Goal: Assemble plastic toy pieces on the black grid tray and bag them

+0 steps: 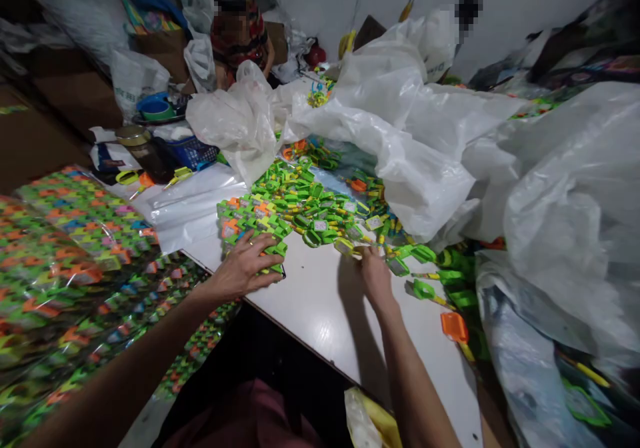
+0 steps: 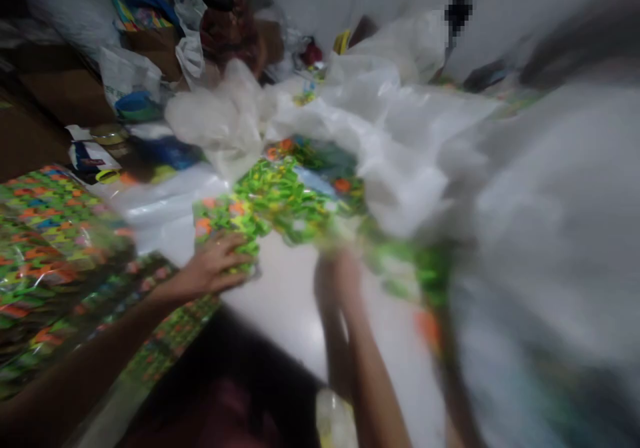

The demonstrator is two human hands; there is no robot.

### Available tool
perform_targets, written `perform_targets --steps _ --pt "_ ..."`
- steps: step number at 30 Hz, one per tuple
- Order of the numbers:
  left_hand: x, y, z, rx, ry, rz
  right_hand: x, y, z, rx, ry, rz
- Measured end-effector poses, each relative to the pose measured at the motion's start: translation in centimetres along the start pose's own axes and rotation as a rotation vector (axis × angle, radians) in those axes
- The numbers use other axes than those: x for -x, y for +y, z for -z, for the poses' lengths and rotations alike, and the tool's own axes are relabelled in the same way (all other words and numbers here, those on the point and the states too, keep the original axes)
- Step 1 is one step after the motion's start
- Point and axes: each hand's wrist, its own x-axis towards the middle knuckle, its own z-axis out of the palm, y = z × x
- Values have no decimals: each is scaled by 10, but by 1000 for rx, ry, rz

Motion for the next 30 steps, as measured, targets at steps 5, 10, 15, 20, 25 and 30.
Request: perform_targets --steps 5,10,15,20,25,30 --pt "-14 5 12 -37 -19 37 -11 4 10 67 12 2" --pt "-39 4 13 -12 -257 4 36 -51 -39 -539 -216 185" --pt "-38 0 1 31 -318 -10 52 -72 -89 -793 -233 195" --pt "-30 1 -4 72 -276 -1 50 -60 -102 -607 -160 363" --pt "-32 -4 -8 129 -277 -37 42 -62 -116 -330 -141 410" --pt "-27 -1 -3 67 -267 -77 47 -71 -105 -364 -196 478"
